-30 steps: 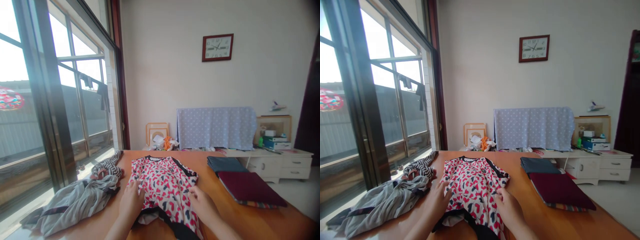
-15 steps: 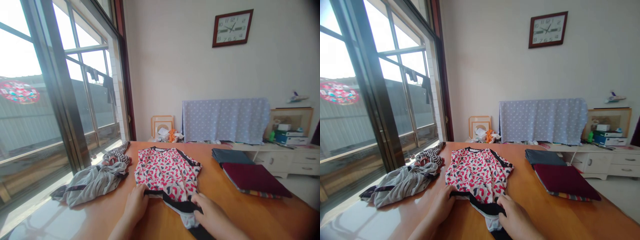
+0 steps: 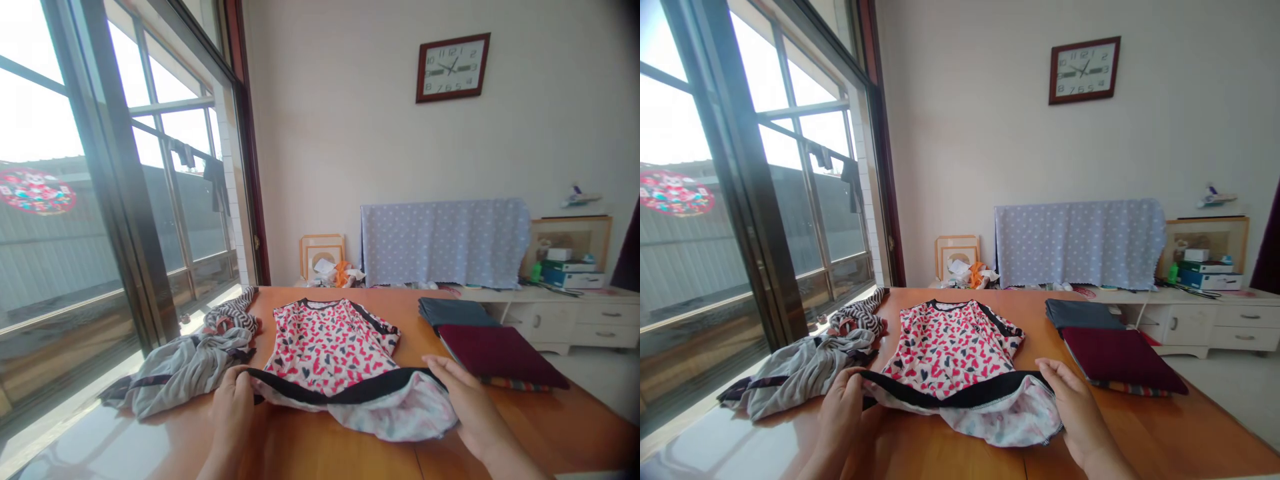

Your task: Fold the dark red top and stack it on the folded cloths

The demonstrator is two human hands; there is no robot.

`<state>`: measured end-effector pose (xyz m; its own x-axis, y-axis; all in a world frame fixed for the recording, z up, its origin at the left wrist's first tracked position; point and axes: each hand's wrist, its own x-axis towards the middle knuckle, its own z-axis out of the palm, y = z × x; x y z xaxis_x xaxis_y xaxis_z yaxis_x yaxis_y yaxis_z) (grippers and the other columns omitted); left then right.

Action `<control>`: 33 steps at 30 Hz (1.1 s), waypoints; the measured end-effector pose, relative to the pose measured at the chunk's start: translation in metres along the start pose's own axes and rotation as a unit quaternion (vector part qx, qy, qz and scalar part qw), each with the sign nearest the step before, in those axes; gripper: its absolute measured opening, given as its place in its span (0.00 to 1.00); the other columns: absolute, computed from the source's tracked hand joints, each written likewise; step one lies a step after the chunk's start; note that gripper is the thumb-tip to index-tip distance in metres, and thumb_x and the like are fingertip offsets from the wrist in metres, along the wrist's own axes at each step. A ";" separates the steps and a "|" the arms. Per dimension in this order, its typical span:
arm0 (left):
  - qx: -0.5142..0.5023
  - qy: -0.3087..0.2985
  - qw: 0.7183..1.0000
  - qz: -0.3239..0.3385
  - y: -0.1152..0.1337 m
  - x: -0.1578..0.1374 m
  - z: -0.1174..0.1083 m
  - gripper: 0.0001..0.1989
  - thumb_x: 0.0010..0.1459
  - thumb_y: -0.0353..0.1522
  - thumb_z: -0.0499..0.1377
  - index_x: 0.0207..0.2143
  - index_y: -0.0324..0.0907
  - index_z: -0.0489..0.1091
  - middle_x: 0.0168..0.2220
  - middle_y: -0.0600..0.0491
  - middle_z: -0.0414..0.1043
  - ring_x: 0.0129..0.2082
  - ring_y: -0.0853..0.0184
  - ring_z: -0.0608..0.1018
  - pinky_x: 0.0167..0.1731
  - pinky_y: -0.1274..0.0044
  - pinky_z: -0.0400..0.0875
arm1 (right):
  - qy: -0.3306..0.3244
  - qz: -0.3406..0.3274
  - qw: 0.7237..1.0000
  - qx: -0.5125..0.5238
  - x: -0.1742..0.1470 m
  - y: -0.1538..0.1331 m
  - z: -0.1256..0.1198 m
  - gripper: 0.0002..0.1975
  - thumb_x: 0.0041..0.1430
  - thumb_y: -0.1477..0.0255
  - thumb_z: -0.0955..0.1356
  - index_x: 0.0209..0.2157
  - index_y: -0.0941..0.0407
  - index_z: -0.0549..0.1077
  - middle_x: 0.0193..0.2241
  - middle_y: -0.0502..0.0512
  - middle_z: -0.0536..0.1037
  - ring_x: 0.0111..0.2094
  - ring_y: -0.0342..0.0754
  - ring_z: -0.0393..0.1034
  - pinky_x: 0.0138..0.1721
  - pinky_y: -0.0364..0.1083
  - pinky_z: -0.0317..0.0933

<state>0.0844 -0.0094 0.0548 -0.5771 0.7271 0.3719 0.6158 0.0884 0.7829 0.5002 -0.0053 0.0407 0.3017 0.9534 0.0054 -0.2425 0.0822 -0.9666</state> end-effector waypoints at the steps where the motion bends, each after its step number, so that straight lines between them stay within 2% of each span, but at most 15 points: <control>1: 0.070 0.025 0.997 0.008 -0.002 -0.002 0.000 0.16 0.58 0.38 0.50 0.43 0.43 0.72 0.41 0.46 0.76 0.43 0.52 0.76 0.42 0.63 0.69 | 0.013 0.002 1.000 -0.016 0.001 0.006 -0.002 0.26 0.43 0.55 0.75 0.42 0.55 0.76 0.39 0.56 0.81 0.41 0.56 0.76 0.36 0.47 0.70; 3: 0.145 0.033 0.987 0.060 0.002 -0.011 0.003 0.15 0.59 0.37 0.51 0.45 0.44 0.70 0.48 0.45 0.73 0.49 0.51 0.73 0.47 0.62 0.66 | 0.020 0.009 0.999 -0.036 0.001 0.017 -0.002 0.29 0.42 0.56 0.75 0.46 0.55 0.75 0.36 0.55 0.82 0.39 0.56 0.76 0.35 0.47 0.70; 4: 0.148 0.012 0.984 0.101 0.007 -0.018 0.005 0.14 0.60 0.37 0.51 0.45 0.44 0.70 0.47 0.46 0.74 0.49 0.53 0.73 0.47 0.64 0.65 | 0.012 0.015 0.999 -0.032 0.000 0.021 -0.001 0.31 0.43 0.57 0.75 0.48 0.55 0.73 0.35 0.55 0.82 0.38 0.55 0.77 0.35 0.47 0.70; 8: 0.087 -0.194 0.949 0.233 0.033 -0.048 0.018 0.11 0.63 0.36 0.48 0.37 0.46 0.69 0.33 0.53 0.74 0.36 0.63 0.76 0.39 0.74 0.65 | -0.032 0.018 0.998 0.054 0.000 0.024 0.004 0.34 0.43 0.63 0.74 0.55 0.52 0.68 0.41 0.54 0.81 0.44 0.55 0.76 0.42 0.50 0.70; 10: 0.081 -0.293 0.913 0.272 0.042 -0.057 0.023 0.10 0.62 0.34 0.49 0.33 0.46 0.70 0.33 0.52 0.74 0.37 0.63 0.75 0.38 0.75 0.65 | -0.035 0.001 0.996 0.088 0.003 0.020 0.004 0.34 0.43 0.65 0.74 0.55 0.51 0.67 0.45 0.54 0.79 0.48 0.55 0.74 0.47 0.52 0.70; 12: 0.089 -0.340 0.890 0.292 0.045 -0.062 0.027 0.08 0.59 0.32 0.52 0.33 0.45 0.72 0.38 0.51 0.74 0.43 0.61 0.74 0.42 0.75 0.65 | -0.027 -0.014 0.994 0.107 0.006 0.018 0.001 0.34 0.45 0.64 0.73 0.56 0.50 0.66 0.50 0.55 0.77 0.51 0.55 0.72 0.50 0.52 0.69; 15: 0.109 -0.329 0.893 0.288 0.042 -0.061 0.028 0.12 0.55 0.31 0.55 0.42 0.47 0.73 0.47 0.50 0.73 0.51 0.59 0.72 0.49 0.72 0.63 | -0.001 -0.022 0.997 0.073 0.009 0.023 -0.007 0.35 0.48 0.60 0.73 0.59 0.48 0.63 0.58 0.57 0.70 0.56 0.56 0.68 0.51 0.53 0.67; 17: 0.128 -0.304 0.902 0.279 0.040 -0.061 0.029 0.14 0.55 0.30 0.56 0.44 0.47 0.73 0.49 0.49 0.72 0.52 0.58 0.70 0.51 0.70 0.62 | 0.046 -0.060 0.996 -0.041 0.009 0.028 -0.012 0.37 0.48 0.57 0.72 0.59 0.50 0.63 0.60 0.59 0.68 0.58 0.58 0.65 0.55 0.55 0.64; 19: 0.146 -0.285 0.908 0.270 0.039 -0.062 0.030 0.10 0.57 0.31 0.55 0.40 0.46 0.73 0.46 0.49 0.72 0.49 0.58 0.71 0.48 0.70 0.63 | 0.099 -0.150 0.963 -0.202 0.004 0.031 -0.014 0.35 0.48 0.57 0.72 0.57 0.53 0.66 0.58 0.61 0.70 0.59 0.61 0.63 0.59 0.58 0.57; 21: 0.149 -0.287 0.907 0.269 0.040 -0.065 0.032 0.08 0.59 0.32 0.53 0.35 0.45 0.73 0.41 0.49 0.72 0.45 0.59 0.72 0.44 0.72 0.63 | 0.103 -0.240 0.906 -0.334 -0.005 0.030 -0.010 0.27 0.51 0.57 0.70 0.51 0.54 0.71 0.52 0.61 0.74 0.56 0.61 0.64 0.59 0.59 0.55; 23: 0.137 -0.303 0.900 0.283 0.041 -0.069 0.035 0.10 0.61 0.33 0.52 0.33 0.45 0.73 0.38 0.49 0.72 0.42 0.60 0.72 0.43 0.73 0.63 | 0.018 -0.273 0.873 -0.403 -0.017 0.026 -0.001 0.15 0.57 0.59 0.67 0.41 0.53 0.75 0.41 0.57 0.78 0.47 0.56 0.70 0.51 0.54 0.61; 25: 0.123 -0.303 0.897 0.297 0.042 -0.073 0.037 0.10 0.61 0.34 0.52 0.35 0.45 0.74 0.39 0.49 0.71 0.43 0.60 0.72 0.44 0.73 0.63 | -0.121 -0.258 0.858 -0.428 -0.030 0.025 0.012 0.12 0.61 0.61 0.64 0.33 0.52 0.74 0.33 0.53 0.77 0.37 0.51 0.71 0.41 0.48 0.64; 27: 0.116 -0.290 0.903 0.296 0.041 -0.076 0.038 0.10 0.60 0.33 0.53 0.39 0.47 0.74 0.41 0.50 0.71 0.45 0.60 0.71 0.45 0.72 0.63 | -0.222 -0.248 0.832 -0.445 -0.040 0.028 0.022 0.08 0.59 0.63 0.65 0.32 0.52 0.73 0.33 0.51 0.76 0.37 0.50 0.70 0.40 0.46 0.63; 30: 0.116 -0.278 0.911 0.283 0.040 -0.077 0.036 0.12 0.59 0.32 0.53 0.42 0.48 0.74 0.43 0.50 0.70 0.46 0.60 0.70 0.47 0.71 0.62 | -0.235 -0.262 0.802 -0.483 -0.042 0.040 0.029 0.06 0.54 0.68 0.68 0.35 0.51 0.74 0.38 0.51 0.76 0.42 0.52 0.69 0.45 0.48 0.60; 33: 0.124 -0.274 0.913 0.276 0.041 -0.078 0.033 0.13 0.58 0.32 0.54 0.43 0.48 0.74 0.46 0.49 0.70 0.48 0.59 0.69 0.49 0.70 0.61 | -0.223 -0.255 0.800 -0.494 -0.034 0.048 0.030 0.05 0.56 0.70 0.65 0.31 0.52 0.73 0.34 0.52 0.76 0.40 0.52 0.68 0.44 0.48 0.58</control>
<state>0.1725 -0.0401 0.0418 0.1709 0.9325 0.3183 0.8731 -0.2930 0.3897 0.4506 -0.0250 0.0016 -0.2845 0.8958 0.3414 0.7221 0.4345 -0.5382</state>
